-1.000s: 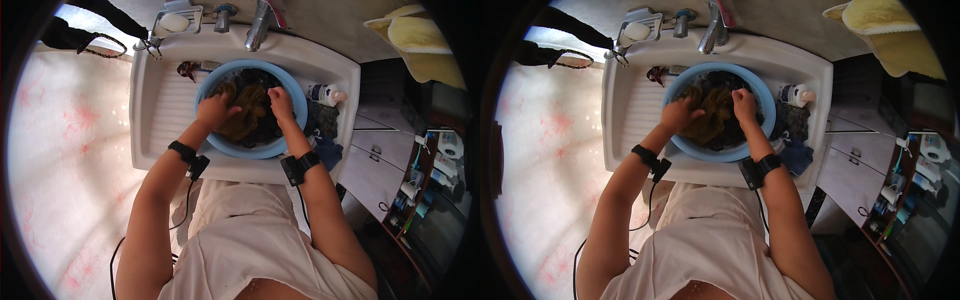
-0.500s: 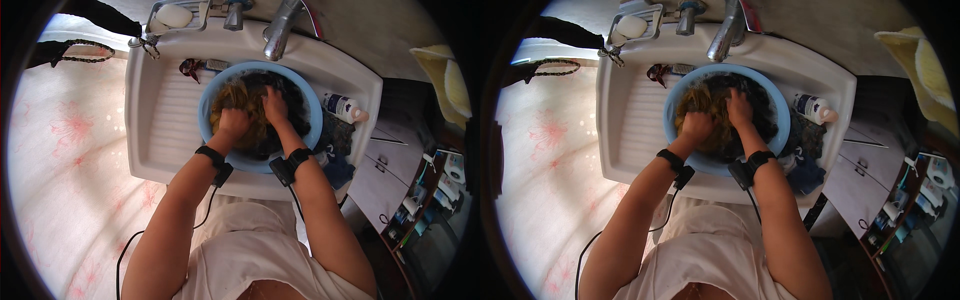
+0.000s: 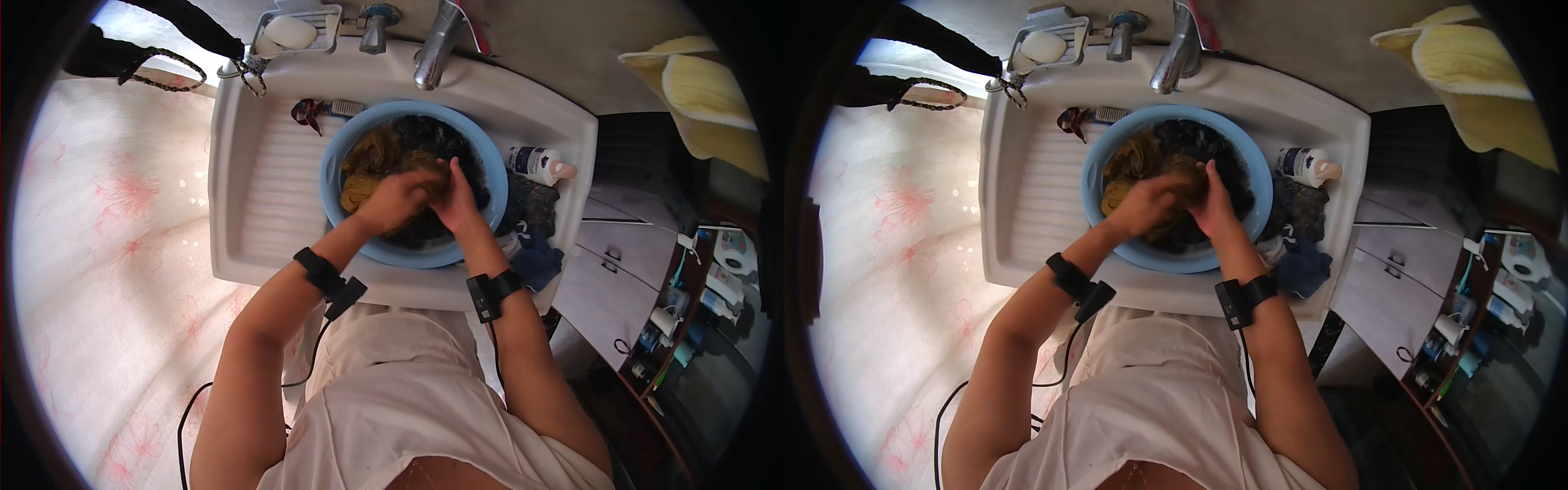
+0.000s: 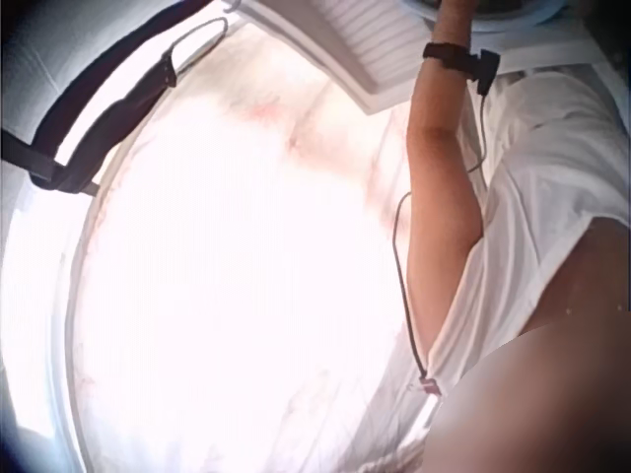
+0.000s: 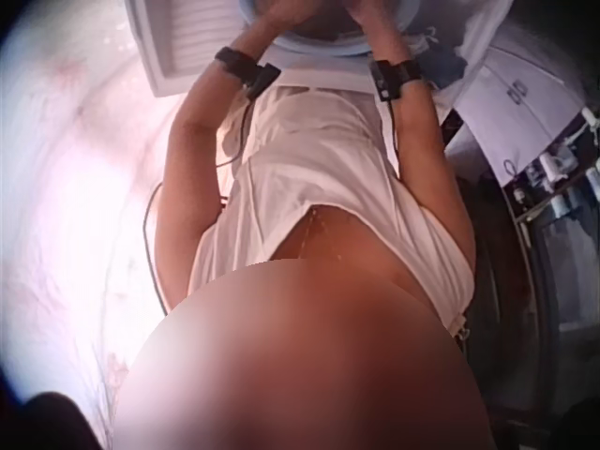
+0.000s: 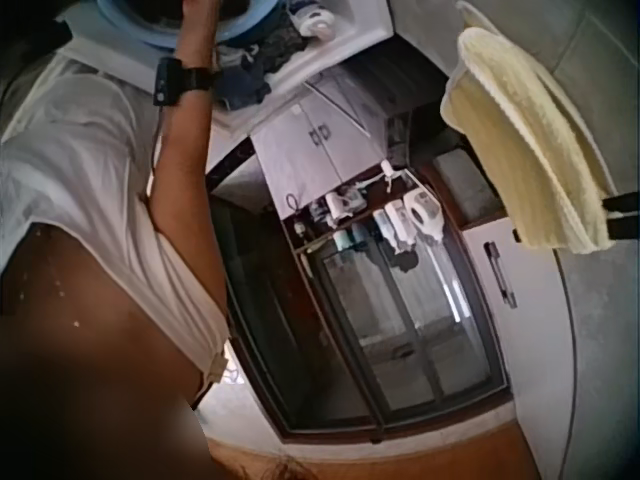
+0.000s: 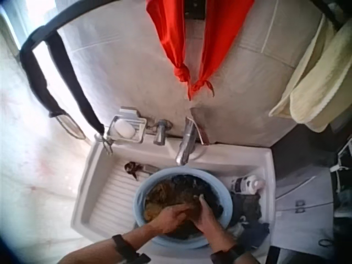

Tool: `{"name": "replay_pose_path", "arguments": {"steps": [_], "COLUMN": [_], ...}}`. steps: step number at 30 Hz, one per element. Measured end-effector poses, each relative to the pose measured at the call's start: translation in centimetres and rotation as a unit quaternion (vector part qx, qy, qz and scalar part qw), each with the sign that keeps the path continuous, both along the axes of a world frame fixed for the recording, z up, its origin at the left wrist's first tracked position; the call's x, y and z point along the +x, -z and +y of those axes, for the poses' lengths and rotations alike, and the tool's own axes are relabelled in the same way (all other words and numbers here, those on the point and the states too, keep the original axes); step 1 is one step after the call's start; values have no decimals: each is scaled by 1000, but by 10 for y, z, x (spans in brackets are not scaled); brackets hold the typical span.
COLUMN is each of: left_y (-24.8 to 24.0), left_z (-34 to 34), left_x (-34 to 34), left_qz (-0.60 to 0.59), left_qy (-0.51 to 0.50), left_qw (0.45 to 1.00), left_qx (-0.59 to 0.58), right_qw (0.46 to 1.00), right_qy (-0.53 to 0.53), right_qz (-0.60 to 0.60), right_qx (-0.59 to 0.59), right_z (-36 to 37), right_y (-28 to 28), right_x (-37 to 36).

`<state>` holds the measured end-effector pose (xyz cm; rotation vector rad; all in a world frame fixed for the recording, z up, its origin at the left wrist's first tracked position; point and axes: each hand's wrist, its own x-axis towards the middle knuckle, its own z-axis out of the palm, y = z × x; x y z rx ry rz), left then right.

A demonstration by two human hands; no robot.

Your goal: The recorder is hand-washing various clothes and towels in a plastic basin inside a bathroom sink.

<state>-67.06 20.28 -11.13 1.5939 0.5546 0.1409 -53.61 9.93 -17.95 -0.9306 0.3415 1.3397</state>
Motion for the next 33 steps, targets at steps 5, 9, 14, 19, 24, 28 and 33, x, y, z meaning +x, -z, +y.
{"name": "replay_pose_path", "arguments": {"steps": [5,9,14,19,24,28,33], "left_y": [-23,-12,7,-36,2,-7,-20], "left_z": [-23,-19,19,-33,33,49,53], "left_x": [7,27,5,47,-19,-48,-65], "left_qz": [-37,122,215,95,159,158,224], "left_qy": [74,-119,-213,-114,-171,-81,90], "left_qw": [988,967,930,968,960,980,954], "left_qx": [133,191,211,200,155,-84,-179], "right_qw": [845,985,996,915,986,965,947], "right_qy": [-128,13,-33,60,-5,75,47], "right_qz": [-518,126,10,256,-167,-222,-292], "right_qx": [44,118,-84,305,-27,116,122], "right_z": [-19,1,31,-16,32,29,19], "right_y": [-53,25,-40,74,-42,-94,-118], "right_x": [-38,-42,-86,-4,-15,36,62]}}
